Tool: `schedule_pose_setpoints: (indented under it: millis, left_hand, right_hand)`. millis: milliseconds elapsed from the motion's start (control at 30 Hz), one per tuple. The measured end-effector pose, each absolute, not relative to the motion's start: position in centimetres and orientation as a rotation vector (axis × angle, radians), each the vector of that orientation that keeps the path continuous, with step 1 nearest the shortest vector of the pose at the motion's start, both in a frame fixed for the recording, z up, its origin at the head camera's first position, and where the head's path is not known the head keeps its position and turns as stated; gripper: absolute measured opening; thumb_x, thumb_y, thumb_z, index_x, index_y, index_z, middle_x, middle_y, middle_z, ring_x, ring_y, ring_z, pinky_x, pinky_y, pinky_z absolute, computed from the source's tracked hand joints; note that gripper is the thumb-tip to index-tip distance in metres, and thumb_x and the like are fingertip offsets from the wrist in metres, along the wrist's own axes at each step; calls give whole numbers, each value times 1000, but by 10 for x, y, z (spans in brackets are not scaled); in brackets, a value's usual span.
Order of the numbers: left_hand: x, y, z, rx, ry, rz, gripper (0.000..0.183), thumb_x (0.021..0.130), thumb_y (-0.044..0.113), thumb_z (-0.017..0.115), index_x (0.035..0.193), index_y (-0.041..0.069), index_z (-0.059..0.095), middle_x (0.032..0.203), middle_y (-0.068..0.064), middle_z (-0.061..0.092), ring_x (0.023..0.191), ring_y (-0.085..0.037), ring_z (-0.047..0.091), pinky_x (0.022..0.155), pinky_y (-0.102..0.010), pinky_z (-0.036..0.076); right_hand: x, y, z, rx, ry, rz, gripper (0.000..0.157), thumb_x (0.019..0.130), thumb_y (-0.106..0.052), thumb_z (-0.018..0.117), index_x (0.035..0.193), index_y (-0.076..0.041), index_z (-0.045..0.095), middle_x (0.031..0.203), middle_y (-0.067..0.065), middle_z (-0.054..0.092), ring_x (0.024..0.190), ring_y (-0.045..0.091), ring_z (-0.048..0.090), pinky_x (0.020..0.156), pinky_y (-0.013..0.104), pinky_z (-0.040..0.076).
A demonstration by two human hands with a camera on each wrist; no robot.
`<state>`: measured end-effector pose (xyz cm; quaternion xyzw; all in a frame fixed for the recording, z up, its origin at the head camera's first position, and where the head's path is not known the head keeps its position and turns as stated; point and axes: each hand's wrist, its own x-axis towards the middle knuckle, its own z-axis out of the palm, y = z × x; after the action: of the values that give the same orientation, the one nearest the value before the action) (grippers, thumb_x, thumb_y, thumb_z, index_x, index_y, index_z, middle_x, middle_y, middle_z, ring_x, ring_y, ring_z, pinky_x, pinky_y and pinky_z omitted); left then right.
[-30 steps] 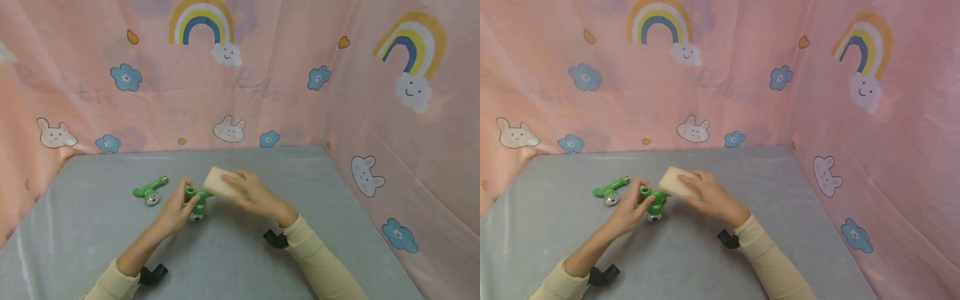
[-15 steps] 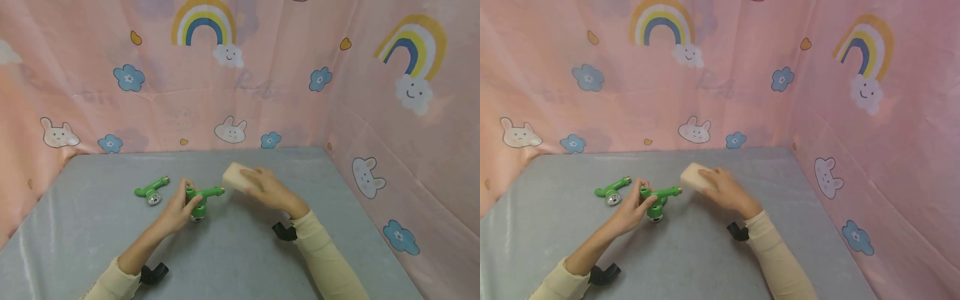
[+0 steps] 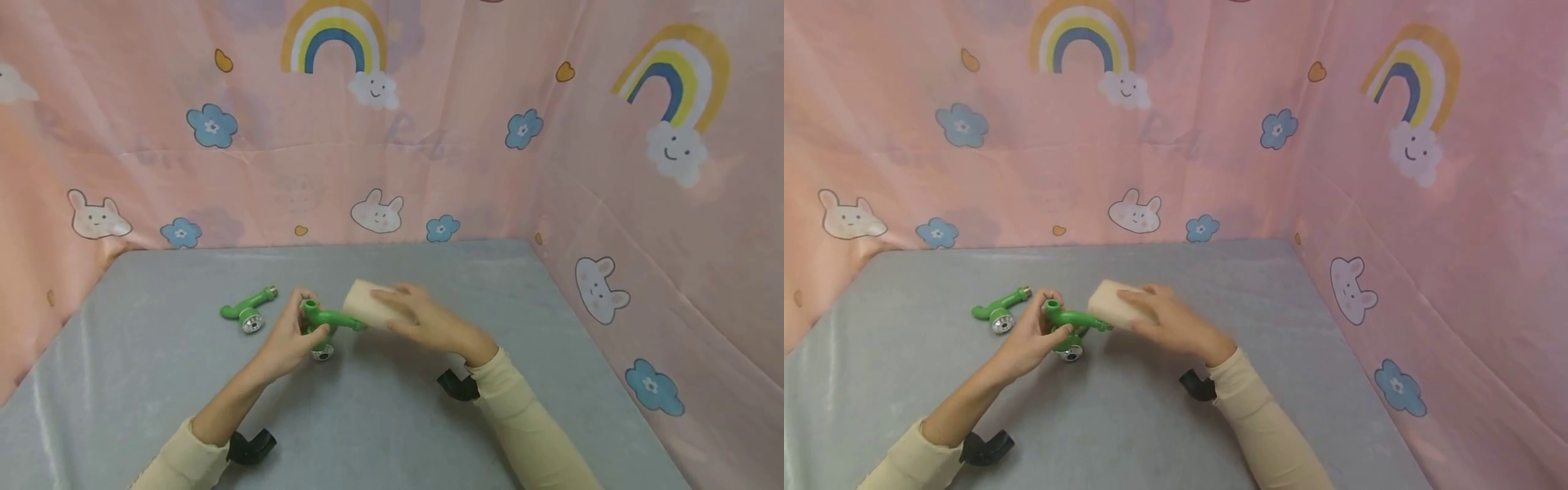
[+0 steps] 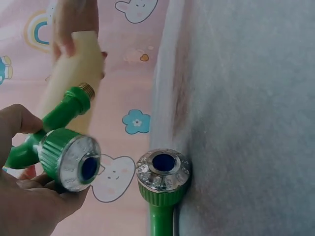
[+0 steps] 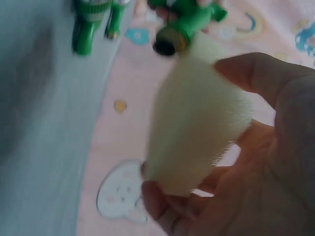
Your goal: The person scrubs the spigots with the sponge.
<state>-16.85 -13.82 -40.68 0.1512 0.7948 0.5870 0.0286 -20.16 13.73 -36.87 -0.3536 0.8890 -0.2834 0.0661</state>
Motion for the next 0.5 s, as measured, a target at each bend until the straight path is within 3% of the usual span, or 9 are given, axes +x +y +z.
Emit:
schedule_pose_setpoints:
  millis: [233, 400, 500]
  left_hand:
    - [-170, -139, -409, 402, 2526, 1827, 29, 94, 1, 63, 121, -2, 52, 103, -23, 68, 85, -15, 61, 74, -22, 52]
    - [-170, -138, -408, 412, 2493, 1915, 36, 94, 7, 70, 126, -4, 59, 118, -24, 72, 100, -12, 70, 87, -22, 57]
    - [-169, -136, -408, 396, 2476, 1961, 39, 95, 9, 70, 130, -5, 59, 123, -25, 70, 100, -3, 69, 90, -19, 55]
  right_hand:
    - [-206, 147, -363, -1078, 2771, -917, 56, 98, -18, 63, 151, -19, 49, 141, 20, 53, 117, 31, 53, 91, 44, 49]
    - [-196, 123, -362, -1223, 2683, -1056, 57, 97, -22, 64, 152, -26, 48, 147, 15, 49, 123, 30, 50, 93, 43, 49]
    - [-195, 117, -365, -1211, 2617, -1080, 57, 98, -21, 63, 153, -25, 47, 150, 17, 46, 125, 32, 48, 93, 44, 49]
